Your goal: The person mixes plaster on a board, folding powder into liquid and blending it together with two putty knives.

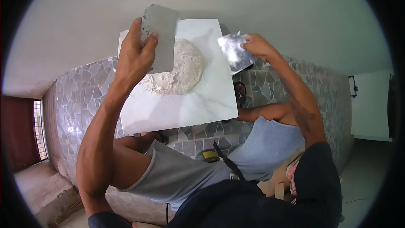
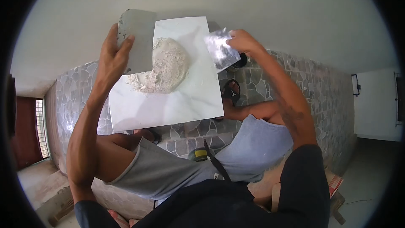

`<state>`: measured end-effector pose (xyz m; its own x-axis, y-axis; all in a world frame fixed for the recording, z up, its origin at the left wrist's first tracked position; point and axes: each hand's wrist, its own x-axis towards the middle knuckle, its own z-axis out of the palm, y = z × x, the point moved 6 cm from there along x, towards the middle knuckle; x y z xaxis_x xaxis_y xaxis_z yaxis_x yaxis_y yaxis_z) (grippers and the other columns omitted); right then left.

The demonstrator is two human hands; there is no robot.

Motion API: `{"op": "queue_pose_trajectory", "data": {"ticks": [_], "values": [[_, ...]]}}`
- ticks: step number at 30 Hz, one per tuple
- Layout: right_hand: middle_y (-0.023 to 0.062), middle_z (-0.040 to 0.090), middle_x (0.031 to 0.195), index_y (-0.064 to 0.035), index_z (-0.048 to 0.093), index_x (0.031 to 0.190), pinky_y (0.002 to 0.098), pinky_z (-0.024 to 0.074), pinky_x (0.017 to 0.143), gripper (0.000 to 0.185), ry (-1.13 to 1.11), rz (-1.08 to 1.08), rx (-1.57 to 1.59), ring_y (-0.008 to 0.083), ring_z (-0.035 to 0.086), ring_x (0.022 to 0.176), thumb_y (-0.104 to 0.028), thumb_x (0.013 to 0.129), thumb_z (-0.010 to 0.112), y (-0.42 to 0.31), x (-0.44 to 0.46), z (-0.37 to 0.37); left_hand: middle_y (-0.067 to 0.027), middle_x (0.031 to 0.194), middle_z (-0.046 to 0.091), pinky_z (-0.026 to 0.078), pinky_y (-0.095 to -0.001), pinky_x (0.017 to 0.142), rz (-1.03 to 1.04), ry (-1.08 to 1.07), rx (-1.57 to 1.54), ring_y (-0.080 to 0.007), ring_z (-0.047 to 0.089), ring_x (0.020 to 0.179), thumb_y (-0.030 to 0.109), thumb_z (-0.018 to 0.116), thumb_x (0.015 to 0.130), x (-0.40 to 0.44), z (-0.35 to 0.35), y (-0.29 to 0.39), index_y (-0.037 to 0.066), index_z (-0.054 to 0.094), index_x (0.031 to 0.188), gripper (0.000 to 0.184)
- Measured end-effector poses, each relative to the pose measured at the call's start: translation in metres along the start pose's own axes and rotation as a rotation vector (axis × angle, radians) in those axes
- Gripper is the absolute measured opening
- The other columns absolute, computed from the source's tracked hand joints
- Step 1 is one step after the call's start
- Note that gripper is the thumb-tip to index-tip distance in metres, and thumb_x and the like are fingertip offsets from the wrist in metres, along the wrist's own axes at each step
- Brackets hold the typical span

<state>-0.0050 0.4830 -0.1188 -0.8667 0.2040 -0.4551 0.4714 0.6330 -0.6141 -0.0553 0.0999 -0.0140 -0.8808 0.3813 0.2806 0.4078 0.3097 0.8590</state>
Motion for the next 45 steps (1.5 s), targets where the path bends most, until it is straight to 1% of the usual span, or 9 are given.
{"op": "queue_pose_trajectory", "data": {"ticks": [10,14,17,20,21,24,28,31,45], "values": [[0.0224,0.067,0.123,0.0091,0.050,0.140,0.0329,0.0522,0.090,0.049,0.061,-0.048,-0.156,0.0245,0.066,0.109,-0.010,0.096,0.062,-0.006,-0.010,0.019,-0.0307,0.111,0.064,0.052,-0.0432,0.090,-0.015,0.031,0.020,-0.0347,0.066,0.104,0.018,0.053,0.098,0.001,-0.006,0.000,-0.013,0.044,0.135,0.049],[0.0276,0.059,0.135,0.0094,0.044,0.145,0.0380,0.0428,0.107,0.059,-0.075,0.018,0.251,0.0297,0.056,0.126,-0.012,0.094,0.064,0.000,0.008,0.000,-0.0291,0.108,0.064,0.052,-0.0422,0.088,-0.035,-0.036,-0.043,-0.0318,0.066,0.101,0.018,0.053,0.098,0.003,-0.006,0.003,-0.013,0.046,0.132,0.046],[0.0211,0.069,0.109,0.0085,0.061,0.124,0.0385,0.0522,0.084,0.041,0.132,-0.144,-0.129,0.0277,0.066,0.097,-0.014,0.090,0.066,0.002,0.003,0.015,-0.0275,0.105,0.064,0.052,-0.0410,0.087,0.001,-0.012,-0.034,-0.0297,0.065,0.096,0.018,0.053,0.098,0.003,-0.006,0.003,-0.013,0.047,0.130,0.045],[0.0208,0.068,0.120,0.0079,0.055,0.136,0.0369,0.0505,0.095,0.049,0.031,-0.093,-0.189,0.0264,0.064,0.112,-0.013,0.093,0.063,-0.012,0.001,0.007,-0.0267,0.104,0.064,0.052,-0.0405,0.085,0.005,0.017,-0.015,-0.0286,0.064,0.094,0.018,0.053,0.097,0.001,-0.005,0.004,-0.013,0.047,0.129,0.045],[0.0206,0.070,0.116,0.0068,0.056,0.134,0.0382,0.0509,0.093,0.048,-0.028,-0.007,0.090,0.0278,0.065,0.107,-0.014,0.092,0.065,-0.006,0.008,0.002,-0.0267,0.105,0.064,0.052,-0.0405,0.085,-0.026,-0.016,-0.027,-0.0287,0.064,0.094,0.018,0.053,0.097,0.001,-0.006,0.006,-0.012,0.047,0.130,0.045],[0.0188,0.070,0.112,0.0067,0.058,0.131,0.0361,0.0527,0.087,0.044,0.010,-0.092,-0.241,0.0243,0.067,0.100,-0.012,0.092,0.064,-0.006,0.010,0.003,-0.0269,0.106,0.064,0.052,-0.0407,0.085,-0.007,-0.009,-0.028,-0.0286,0.064,0.093,0.019,0.054,0.097,0.001,-0.007,0.005,-0.012,0.048,0.129,0.045],[0.0104,0.066,0.093,0.0062,0.064,0.118,0.0306,0.0489,0.064,0.033,0.065,-0.001,0.147,0.0139,0.061,0.081,-0.010,0.090,0.065,-0.014,0.011,-0.009,-0.0282,0.106,0.064,0.052,-0.0410,0.086,-0.018,0.041,-0.061,-0.0299,0.065,0.094,0.019,0.053,0.097,0.000,-0.011,0.006,-0.013,0.047,0.131,0.047],[0.0082,0.063,0.086,0.0058,0.065,0.113,0.0318,0.0469,0.059,0.029,0.045,-0.149,-0.088,0.0147,0.059,0.075,-0.009,0.089,0.065,-0.014,0.033,0.004,-0.0300,0.106,0.063,0.052,-0.0416,0.088,-0.003,-0.030,-0.016,-0.0315,0.065,0.096,0.019,0.053,0.098,0.004,-0.018,0.007,-0.015,0.043,0.134,0.051],[0.0156,0.069,0.101,0.0067,0.063,0.116,0.0355,0.0559,0.077,0.034,0.107,-0.090,0.086,0.0269,0.069,0.094,-0.015,0.089,0.065,-0.034,0.082,-0.005,-0.0219,0.101,0.064,0.051,-0.0370,0.085,-0.043,0.053,-0.068,-0.0241,0.063,0.092,0.018,0.054,0.098,0.003,-0.039,0.006,-0.010,0.049,0.125,0.039]]}}
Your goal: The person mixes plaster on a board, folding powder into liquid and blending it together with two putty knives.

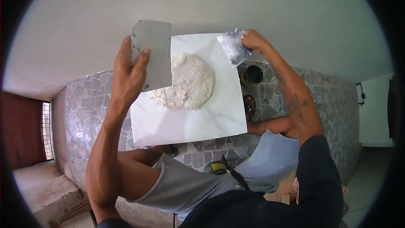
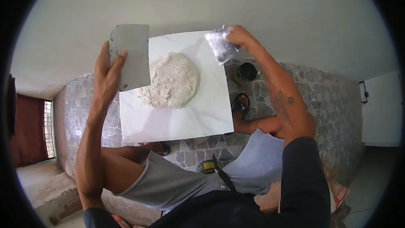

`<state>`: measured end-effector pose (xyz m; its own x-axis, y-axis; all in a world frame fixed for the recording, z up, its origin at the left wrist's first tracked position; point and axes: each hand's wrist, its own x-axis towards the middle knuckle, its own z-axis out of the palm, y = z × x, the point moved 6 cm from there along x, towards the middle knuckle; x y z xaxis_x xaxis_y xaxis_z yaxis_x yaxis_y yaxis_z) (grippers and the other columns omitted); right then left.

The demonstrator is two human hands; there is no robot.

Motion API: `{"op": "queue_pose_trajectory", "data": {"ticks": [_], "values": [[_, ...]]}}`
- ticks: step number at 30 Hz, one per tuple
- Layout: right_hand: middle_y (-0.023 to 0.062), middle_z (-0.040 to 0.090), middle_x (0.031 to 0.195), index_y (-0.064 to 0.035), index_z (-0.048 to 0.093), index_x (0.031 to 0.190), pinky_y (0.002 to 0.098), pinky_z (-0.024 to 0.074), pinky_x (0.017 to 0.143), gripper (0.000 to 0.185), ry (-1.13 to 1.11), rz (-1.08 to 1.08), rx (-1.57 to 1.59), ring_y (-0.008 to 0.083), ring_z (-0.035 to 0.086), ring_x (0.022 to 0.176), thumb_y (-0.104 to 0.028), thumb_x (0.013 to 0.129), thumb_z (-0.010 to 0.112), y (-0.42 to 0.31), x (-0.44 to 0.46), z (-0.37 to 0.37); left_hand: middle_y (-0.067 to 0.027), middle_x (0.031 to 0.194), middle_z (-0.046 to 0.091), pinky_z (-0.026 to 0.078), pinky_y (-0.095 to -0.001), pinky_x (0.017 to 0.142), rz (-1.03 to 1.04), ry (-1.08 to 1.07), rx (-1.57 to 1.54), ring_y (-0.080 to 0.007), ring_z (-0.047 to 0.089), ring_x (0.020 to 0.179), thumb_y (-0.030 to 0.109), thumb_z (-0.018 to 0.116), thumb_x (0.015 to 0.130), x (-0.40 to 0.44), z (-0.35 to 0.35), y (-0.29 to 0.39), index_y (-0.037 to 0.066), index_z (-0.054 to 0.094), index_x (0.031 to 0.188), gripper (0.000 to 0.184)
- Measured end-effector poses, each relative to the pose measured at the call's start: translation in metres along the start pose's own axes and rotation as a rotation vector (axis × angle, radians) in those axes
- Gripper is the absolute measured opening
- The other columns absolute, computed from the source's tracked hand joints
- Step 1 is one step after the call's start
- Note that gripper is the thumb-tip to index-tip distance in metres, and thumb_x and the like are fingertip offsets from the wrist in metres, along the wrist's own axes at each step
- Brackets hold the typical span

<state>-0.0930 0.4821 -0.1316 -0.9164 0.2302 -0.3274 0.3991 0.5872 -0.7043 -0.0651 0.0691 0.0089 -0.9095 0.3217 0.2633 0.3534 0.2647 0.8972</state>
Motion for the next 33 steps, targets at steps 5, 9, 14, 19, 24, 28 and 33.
{"op": "queue_pose_trajectory", "data": {"ticks": [5,9,14,19,24,28,33], "values": [[0.0164,0.070,0.099,0.0081,0.062,0.120,0.0368,0.0547,0.079,0.041,-0.094,-0.132,-0.312,0.0265,0.069,0.094,-0.017,0.088,0.067,-0.020,0.020,0.006,-0.0211,0.102,0.064,0.052,-0.0377,0.084,0.012,0.030,0.012,-0.0221,0.062,0.093,0.018,0.054,0.098,-0.002,-0.006,0.001,-0.010,0.050,0.124,0.038],[0.0185,0.069,0.100,0.0102,0.060,0.125,0.0375,0.0523,0.083,0.041,-0.093,-0.157,-0.367,0.0244,0.066,0.092,-0.011,0.090,0.065,-0.034,0.027,0.020,-0.0213,0.105,0.064,0.052,-0.0378,0.084,0.000,0.016,0.029,-0.0219,0.062,0.094,0.019,0.054,0.099,-0.004,-0.013,0.003,-0.009,0.049,0.125,0.039],[0.0183,0.069,0.108,0.0062,0.060,0.129,0.0372,0.0511,0.084,0.043,-0.075,-0.117,-0.139,0.0243,0.064,0.096,-0.013,0.091,0.065,-0.036,0.051,0.019,-0.0231,0.109,0.064,0.053,-0.0363,0.086,-0.059,0.045,-0.026,-0.0237,0.064,0.098,0.019,0.053,0.100,-0.006,-0.015,0.000,-0.010,0.047,0.131,0.042],[0.0190,0.069,0.111,0.0047,0.061,0.128,0.0358,0.0511,0.086,0.041,-0.114,-0.143,-0.274,0.0236,0.063,0.101,-0.015,0.091,0.064,-0.055,0.052,0.035,-0.0264,0.113,0.064,0.054,-0.0362,0.089,-0.058,0.067,-0.036,-0.0267,0.066,0.104,0.017,0.055,0.100,-0.006,-0.025,-0.003,-0.012,0.044,0.136,0.047],[0.0235,0.066,0.124,0.0023,0.056,0.138,0.0370,0.0505,0.095,0.051,-0.249,-0.215,-0.372,0.0283,0.064,0.112,-0.018,0.092,0.064,-0.058,0.055,0.064,-0.0261,0.113,0.064,0.054,-0.0368,0.088,-0.083,0.090,-0.030,-0.0265,0.065,0.103,0.017,0.056,0.099,-0.007,-0.032,-0.004,-0.014,0.044,0.134,0.048],[0.0260,0.065,0.126,0.0039,0.056,0.136,0.0370,0.0490,0.097,0.050,-0.156,-0.224,-0.361,0.0309,0.064,0.114,-0.019,0.093,0.064,-0.079,0.058,0.047,-0.0251,0.113,0.065,0.054,-0.0372,0.088,-0.071,0.086,-0.029,-0.0261,0.065,0.102,0.019,0.056,0.099,-0.008,-0.033,-0.003,-0.013,0.045,0.133,0.048],[0.0263,0.064,0.126,0.0044,0.055,0.137,0.0382,0.0483,0.098,0.048,-0.149,-0.381,-0.466,0.0337,0.064,0.114,-0.018,0.095,0.061,-0.106,0.067,0.051,-0.0242,0.112,0.065,0.053,-0.0363,0.089,-0.062,0.084,0.014,-0.0250,0.065,0.101,0.020,0.056,0.099,-0.007,-0.035,0.000,-0.013,0.047,0.131,0.046]]}}
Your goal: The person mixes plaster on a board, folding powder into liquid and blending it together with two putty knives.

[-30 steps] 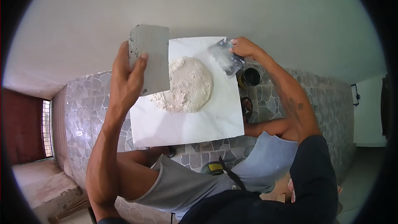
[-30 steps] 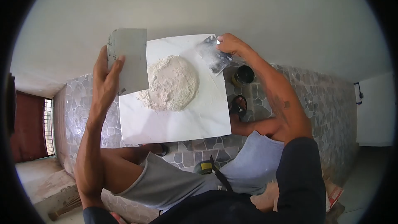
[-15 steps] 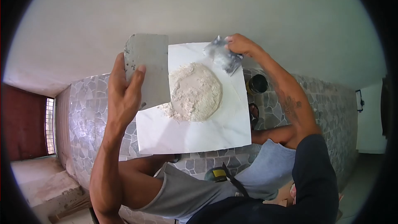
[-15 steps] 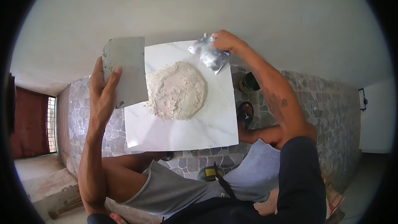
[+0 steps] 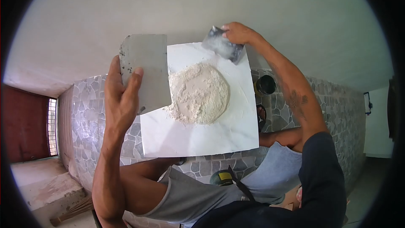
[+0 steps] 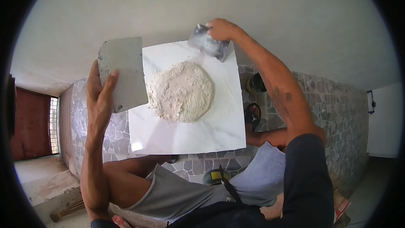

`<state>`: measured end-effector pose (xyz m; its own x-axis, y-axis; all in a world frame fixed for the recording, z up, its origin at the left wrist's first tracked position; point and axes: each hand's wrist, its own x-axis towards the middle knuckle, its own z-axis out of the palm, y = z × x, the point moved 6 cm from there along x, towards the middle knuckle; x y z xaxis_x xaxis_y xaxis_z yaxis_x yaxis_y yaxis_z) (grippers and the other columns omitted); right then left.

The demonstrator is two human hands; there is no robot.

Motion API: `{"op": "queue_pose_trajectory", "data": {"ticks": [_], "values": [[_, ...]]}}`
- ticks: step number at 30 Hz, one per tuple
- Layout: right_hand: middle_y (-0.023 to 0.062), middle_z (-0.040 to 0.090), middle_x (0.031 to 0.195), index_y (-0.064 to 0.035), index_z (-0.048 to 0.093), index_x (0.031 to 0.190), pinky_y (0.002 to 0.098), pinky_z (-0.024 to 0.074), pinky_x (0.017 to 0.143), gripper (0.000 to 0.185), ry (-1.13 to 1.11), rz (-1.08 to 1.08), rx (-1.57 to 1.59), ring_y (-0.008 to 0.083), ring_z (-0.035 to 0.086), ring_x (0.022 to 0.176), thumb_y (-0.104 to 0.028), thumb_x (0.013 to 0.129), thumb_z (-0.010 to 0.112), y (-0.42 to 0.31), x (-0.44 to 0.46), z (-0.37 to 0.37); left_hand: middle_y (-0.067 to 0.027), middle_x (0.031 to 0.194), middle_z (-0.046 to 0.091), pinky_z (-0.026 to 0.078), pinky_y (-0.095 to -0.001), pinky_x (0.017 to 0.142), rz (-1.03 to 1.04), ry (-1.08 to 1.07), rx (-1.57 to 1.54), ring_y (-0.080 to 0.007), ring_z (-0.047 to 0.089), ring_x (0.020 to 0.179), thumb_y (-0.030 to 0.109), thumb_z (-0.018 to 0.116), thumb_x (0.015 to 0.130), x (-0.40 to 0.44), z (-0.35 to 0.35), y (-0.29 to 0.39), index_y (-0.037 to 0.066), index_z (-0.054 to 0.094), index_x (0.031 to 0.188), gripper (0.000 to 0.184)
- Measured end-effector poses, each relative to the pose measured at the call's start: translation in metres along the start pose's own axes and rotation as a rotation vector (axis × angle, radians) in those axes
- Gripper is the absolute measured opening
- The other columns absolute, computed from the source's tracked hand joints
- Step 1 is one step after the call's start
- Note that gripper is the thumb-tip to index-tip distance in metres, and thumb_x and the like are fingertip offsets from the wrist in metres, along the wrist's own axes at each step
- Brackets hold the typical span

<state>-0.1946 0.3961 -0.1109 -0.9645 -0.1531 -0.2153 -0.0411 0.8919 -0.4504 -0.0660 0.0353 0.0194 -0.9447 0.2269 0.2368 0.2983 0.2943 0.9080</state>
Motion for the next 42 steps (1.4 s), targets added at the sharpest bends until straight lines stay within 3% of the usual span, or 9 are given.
{"op": "queue_pose_trajectory", "data": {"ticks": [4,10,14,17,20,24,32,35,42], "values": [[0.0236,0.065,0.128,0.0039,0.057,0.136,0.0406,0.0471,0.101,0.046,0.115,-0.011,-0.007,0.0378,0.062,0.118,-0.020,0.096,0.060,-0.012,0.012,-0.002,-0.0239,0.113,0.064,0.052,-0.0356,0.090,-0.012,-0.006,-0.023,-0.0243,0.063,0.103,0.020,0.057,0.099,0.001,-0.002,0.000,-0.013,0.047,0.131,0.047],[0.0229,0.063,0.131,-0.0021,0.060,0.135,0.0425,0.0435,0.107,0.046,-0.023,-0.055,-0.101,0.0372,0.058,0.124,-0.022,0.093,0.062,-0.022,0.032,0.025,-0.0239,0.116,0.063,0.052,-0.0350,0.091,-0.037,0.009,-0.068,-0.0242,0.062,0.106,0.018,0.058,0.099,0.001,-0.003,-0.002,-0.013,0.045,0.132,0.047],[0.0246,0.062,0.132,0.0017,0.059,0.135,0.0392,0.0429,0.108,0.045,-0.086,0.037,0.157,0.0364,0.058,0.125,-0.019,0.095,0.060,-0.023,0.025,0.015,-0.0242,0.117,0.063,0.051,-0.0349,0.092,-0.024,-0.001,-0.062,-0.0247,0.063,0.106,0.018,0.059,0.099,0.000,-0.003,-0.001,-0.013,0.044,0.134,0.049],[0.0244,0.064,0.129,0.0007,0.059,0.135,0.0384,0.0460,0.104,0.044,-0.170,-0.182,-0.112,0.0352,0.061,0.120,-0.018,0.095,0.060,-0.040,0.020,0.034,-0.0248,0.118,0.063,0.051,-0.0354,0.093,-0.032,-0.002,-0.050,-0.0258,0.063,0.108,0.019,0.060,0.099,0.002,-0.007,0.000,-0.014,0.043,0.135,0.052],[0.0229,0.068,0.119,0.0003,0.062,0.129,0.0403,0.0492,0.096,0.038,-0.166,-0.083,0.017,0.0344,0.065,0.110,-0.018,0.095,0.060,-0.059,0.022,0.013,-0.0254,0.119,0.063,0.051,-0.0356,0.095,-0.058,0.053,-0.062,-0.0266,0.063,0.110,0.021,0.061,0.098,0.000,-0.012,-0.005,-0.014,0.043,0.135,0.054],[0.0225,0.068,0.101,-0.0006,0.061,0.121,0.0465,0.0488,0.082,0.030,0.013,-0.406,-0.088,0.0357,0.064,0.090,-0.019,0.097,0.058,-0.100,0.049,0.009,-0.0248,0.120,0.062,0.050,-0.0349,0.097,-0.062,0.160,0.000,-0.0259,0.062,0.112,0.023,0.062,0.098,-0.001,-0.023,-0.009,-0.013,0.043,0.136,0.056],[0.0162,0.069,0.102,-0.0121,0.058,0.130,0.0469,0.0522,0.080,0.052,-0.072,-0.636,-0.344,0.0365,0.065,0.093,0.004,0.080,0.053,-0.190,0.063,0.059,-0.0210,0.120,0.063,0.048,-0.0344,0.097,-0.051,0.131,-0.023,-0.0233,0.061,0.110,0.022,0.061,0.097,0.004,-0.024,0.000,-0.010,0.047,0.135,0.051],[0.0149,0.070,0.104,-0.0127,0.061,0.126,0.0476,0.0532,0.082,0.051,-0.204,-0.512,-0.424,0.0352,0.067,0.095,0.005,0.079,0.054,-0.198,0.044,0.055,-0.0205,0.118,0.063,0.048,-0.0341,0.095,-0.037,0.131,-0.017,-0.0226,0.061,0.108,0.021,0.061,0.097,0.003,-0.027,0.001,-0.009,0.049,0.133,0.048],[0.0159,0.070,0.103,-0.0097,0.065,0.121,0.0472,0.0537,0.080,0.042,-0.245,-0.618,-0.502,0.0372,0.066,0.096,0.000,0.080,0.060,-0.153,0.002,0.046,-0.0210,0.113,0.064,0.049,-0.0349,0.092,-0.012,0.117,0.017,-0.0226,0.061,0.105,0.023,0.060,0.097,-0.001,-0.028,0.008,-0.009,0.051,0.129,0.046]]}}
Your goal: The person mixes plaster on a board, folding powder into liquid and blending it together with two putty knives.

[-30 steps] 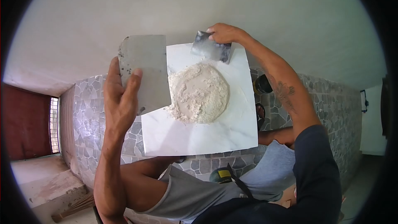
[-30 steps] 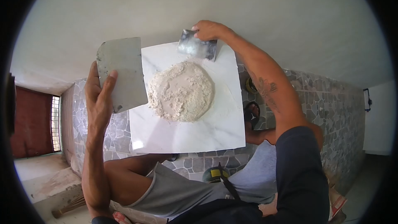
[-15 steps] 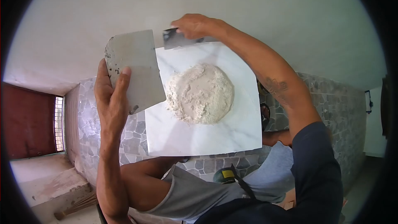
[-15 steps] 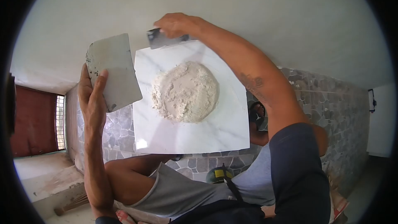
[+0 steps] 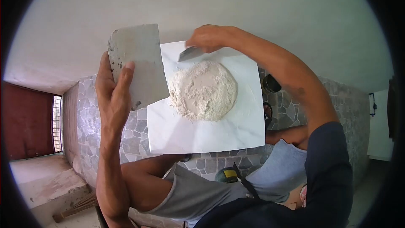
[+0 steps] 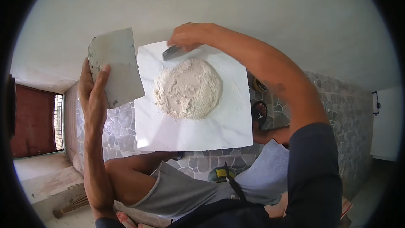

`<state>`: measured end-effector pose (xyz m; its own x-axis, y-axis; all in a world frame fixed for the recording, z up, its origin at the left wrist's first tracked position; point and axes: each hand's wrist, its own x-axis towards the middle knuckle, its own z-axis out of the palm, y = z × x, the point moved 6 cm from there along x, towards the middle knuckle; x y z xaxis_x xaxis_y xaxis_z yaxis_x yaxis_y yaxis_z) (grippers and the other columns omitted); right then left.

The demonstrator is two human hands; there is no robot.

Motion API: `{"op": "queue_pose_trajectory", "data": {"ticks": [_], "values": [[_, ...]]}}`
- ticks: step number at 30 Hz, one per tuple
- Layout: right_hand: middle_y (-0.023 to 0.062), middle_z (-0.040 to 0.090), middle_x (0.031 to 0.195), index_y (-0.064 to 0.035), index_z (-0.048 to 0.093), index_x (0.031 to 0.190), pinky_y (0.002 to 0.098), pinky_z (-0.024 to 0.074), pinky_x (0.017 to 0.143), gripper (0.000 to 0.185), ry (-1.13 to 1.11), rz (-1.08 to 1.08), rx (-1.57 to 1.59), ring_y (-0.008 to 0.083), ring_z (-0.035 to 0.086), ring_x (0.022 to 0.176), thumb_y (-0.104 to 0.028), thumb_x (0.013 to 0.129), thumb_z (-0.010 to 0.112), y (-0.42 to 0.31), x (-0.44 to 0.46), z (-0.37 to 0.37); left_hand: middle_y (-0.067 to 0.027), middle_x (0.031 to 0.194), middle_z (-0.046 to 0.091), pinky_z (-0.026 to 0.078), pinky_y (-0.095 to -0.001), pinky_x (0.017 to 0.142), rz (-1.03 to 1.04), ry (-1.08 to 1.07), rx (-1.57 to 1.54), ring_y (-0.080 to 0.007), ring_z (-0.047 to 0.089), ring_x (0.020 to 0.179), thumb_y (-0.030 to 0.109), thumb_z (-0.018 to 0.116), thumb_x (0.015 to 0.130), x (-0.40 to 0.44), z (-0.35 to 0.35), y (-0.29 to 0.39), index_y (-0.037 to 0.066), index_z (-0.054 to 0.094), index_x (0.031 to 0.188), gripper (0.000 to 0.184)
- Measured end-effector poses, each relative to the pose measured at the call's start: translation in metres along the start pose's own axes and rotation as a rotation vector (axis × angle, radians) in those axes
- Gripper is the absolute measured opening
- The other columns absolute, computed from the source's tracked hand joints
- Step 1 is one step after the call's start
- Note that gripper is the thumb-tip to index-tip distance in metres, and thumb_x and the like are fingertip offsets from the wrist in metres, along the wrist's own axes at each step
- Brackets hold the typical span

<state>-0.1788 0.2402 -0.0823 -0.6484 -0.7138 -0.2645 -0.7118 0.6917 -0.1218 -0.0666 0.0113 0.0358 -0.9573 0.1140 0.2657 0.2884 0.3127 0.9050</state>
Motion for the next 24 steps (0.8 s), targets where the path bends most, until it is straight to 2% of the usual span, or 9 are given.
{"op": "queue_pose_trajectory", "data": {"ticks": [1,4,7,10,13,16,19,22,24], "values": [[0.0164,0.070,0.102,-0.0096,0.065,0.121,0.0475,0.0533,0.079,0.043,0.041,-0.037,0.022,0.0375,0.066,0.096,0.000,0.080,0.060,0.003,-0.015,0.000,-0.0212,0.113,0.065,0.049,-0.0348,0.092,0.013,-0.006,0.020,-0.0227,0.061,0.104,0.023,0.060,0.097,-0.001,0.000,0.002,-0.009,0.050,0.129,0.046],[0.0181,0.070,0.107,-0.0088,0.064,0.123,0.0467,0.0525,0.082,0.039,-0.144,0.206,0.037,0.0379,0.065,0.100,-0.004,0.085,0.059,0.018,-0.059,0.004,-0.0220,0.112,0.065,0.050,-0.0352,0.092,0.012,-0.001,-0.027,-0.0232,0.062,0.103,0.025,0.060,0.097,-0.004,0.001,0.001,-0.009,0.050,0.129,0.048],[0.0221,0.068,0.112,-0.0039,0.063,0.123,0.0459,0.0512,0.088,0.034,0.085,0.434,0.286,0.0389,0.065,0.104,-0.010,0.090,0.058,0.061,-0.095,0.003,-0.0223,0.112,0.065,0.051,-0.0354,0.092,-0.008,0.033,-0.026,-0.0242,0.063,0.103,0.024,0.060,0.097,-0.006,0.001,-0.002,-0.010,0.050,0.130,0.048],[0.0264,0.066,0.115,0.0002,0.062,0.122,0.0450,0.0494,0.094,0.033,0.253,0.515,0.378,0.0398,0.064,0.107,-0.016,0.094,0.057,0.113,-0.112,0.018,-0.0226,0.112,0.065,0.051,-0.0355,0.091,0.038,0.014,-0.066,-0.0254,0.064,0.103,0.024,0.060,0.097,-0.006,0.004,0.003,-0.010,0.050,0.130,0.049],[0.0289,0.067,0.110,0.0062,0.060,0.118,0.0450,0.0494,0.091,0.032,0.508,0.517,0.391,0.0388,0.066,0.101,-0.016,0.096,0.057,0.142,-0.116,0.042,-0.0219,0.113,0.065,0.052,-0.0349,0.090,0.040,-0.012,-0.019,-0.0247,0.064,0.103,0.023,0.060,0.097,-0.005,0.006,0.000,-0.011,0.049,0.130,0.048],[0.0294,0.062,0.127,0.0060,0.057,0.132,0.0410,0.0462,0.103,0.046,0.115,0.525,0.394,0.0391,0.061,0.120,-0.018,0.093,0.059,0.135,-0.096,0.060,-0.0213,0.112,0.065,0.052,-0.0350,0.090,0.005,0.014,-0.017,-0.0237,0.063,0.102,0.022,0.060,0.097,-0.004,0.010,-0.002,-0.010,0.050,0.130,0.047],[0.0273,0.063,0.129,0.0077,0.057,0.131,0.0418,0.0470,0.101,0.045,0.252,0.497,0.449,0.0369,0.062,0.118,-0.019,0.095,0.059,0.110,-0.091,0.070,-0.0213,0.112,0.065,0.052,-0.0353,0.089,0.046,-0.021,0.003,-0.0232,0.064,0.103,0.022,0.060,0.097,-0.001,0.012,-0.002,-0.009,0.050,0.129,0.046],[0.0273,0.060,0.134,0.0063,0.053,0.139,0.0396,0.0437,0.106,0.051,0.118,0.491,0.662,0.0347,0.060,0.123,-0.021,0.096,0.059,0.093,-0.098,0.065,-0.0219,0.113,0.065,0.052,-0.0355,0.089,0.015,-0.044,-0.019,-0.0233,0.064,0.104,0.022,0.060,0.097,0.000,0.014,-0.002,-0.009,0.050,0.129,0.045],[0.0251,0.062,0.132,0.0049,0.053,0.139,0.0370,0.0442,0.104,0.050,0.158,0.496,0.558,0.0303,0.061,0.119,-0.020,0.096,0.059,0.086,-0.098,0.068,-0.0221,0.113,0.065,0.053,-0.0358,0.089,0.014,-0.057,-0.061,-0.0235,0.064,0.104,0.021,0.059,0.097,-0.001,0.017,-0.001,-0.008,0.050,0.129,0.044]]}}
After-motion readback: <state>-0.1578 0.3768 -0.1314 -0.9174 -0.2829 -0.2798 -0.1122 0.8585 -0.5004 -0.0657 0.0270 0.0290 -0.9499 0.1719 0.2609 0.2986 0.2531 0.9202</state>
